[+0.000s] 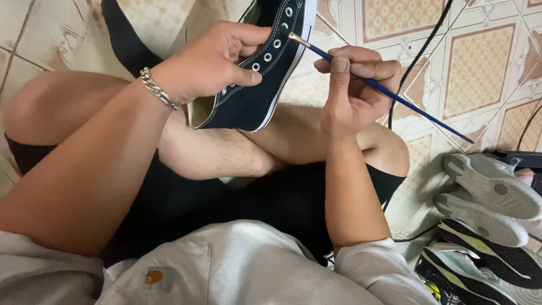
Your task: The person sits on the floor and paints a black high-top sneaker using a small paintbrush. They apply white paint to the side of the shoe, carefully working around the eyelets and the Converse logo patch.
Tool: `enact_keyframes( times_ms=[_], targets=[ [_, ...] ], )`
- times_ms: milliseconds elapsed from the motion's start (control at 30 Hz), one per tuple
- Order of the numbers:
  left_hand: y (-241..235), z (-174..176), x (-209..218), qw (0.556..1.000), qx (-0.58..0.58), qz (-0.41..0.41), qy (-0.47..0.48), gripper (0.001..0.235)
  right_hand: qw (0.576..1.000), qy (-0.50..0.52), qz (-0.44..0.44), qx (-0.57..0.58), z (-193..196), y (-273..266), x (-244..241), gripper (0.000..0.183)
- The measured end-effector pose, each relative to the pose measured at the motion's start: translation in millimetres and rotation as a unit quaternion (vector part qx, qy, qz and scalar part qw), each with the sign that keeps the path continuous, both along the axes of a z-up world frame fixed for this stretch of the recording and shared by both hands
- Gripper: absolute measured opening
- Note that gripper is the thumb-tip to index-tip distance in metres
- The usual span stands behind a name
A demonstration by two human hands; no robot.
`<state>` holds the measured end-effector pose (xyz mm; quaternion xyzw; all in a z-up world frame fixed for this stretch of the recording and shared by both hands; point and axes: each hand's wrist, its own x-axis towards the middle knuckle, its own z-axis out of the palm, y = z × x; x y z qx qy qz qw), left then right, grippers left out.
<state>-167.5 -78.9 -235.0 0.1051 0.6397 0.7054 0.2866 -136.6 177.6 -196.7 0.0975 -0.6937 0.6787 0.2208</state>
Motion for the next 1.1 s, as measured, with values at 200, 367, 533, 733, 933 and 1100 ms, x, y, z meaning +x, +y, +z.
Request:
enact_keyframes(
  times_ms=[200,367,533,733,933,1100],
  targets=[
    [1.6,25.0,-1.5,0.999,0.045,-0.02,-0.002,0.074,1.0,0.001,-0.005,-0.011,-1.1,1.5,0.3,0.028],
    [1.2,14.5,-1.8,1.0,0.006,-0.005,-0.002,0.081,1.0,0.007,-0.004,-0.005,-1.8,1.4,-0.8,0.028],
    [2.0,21.6,-1.4,0.999,0.032,-0.021,0.003,0.076,1.0,0.003,-0.003,-0.003,-1.6,0.3,-0.6,0.028],
    [-1.2,32.3,-0.5,1.0,-0.004,-0.023,-0.009,0.072,1.0,0.023,-0.004,0.002,-2.5,2.1,-1.4,0.027],
    [1.7,-2.5,-1.0,1.0,0.004,0.006,-0.014,0.088,1.0,0.024,0.017,0.011,-1.7,2.5,-1.7,0.027],
    [1.1,8.0,-2.2,0.999,0.031,-0.009,0.009,0.082,1.0,0.023,0.016,0.01,-1.4,1.5,-1.7,0.027]
  ],
)
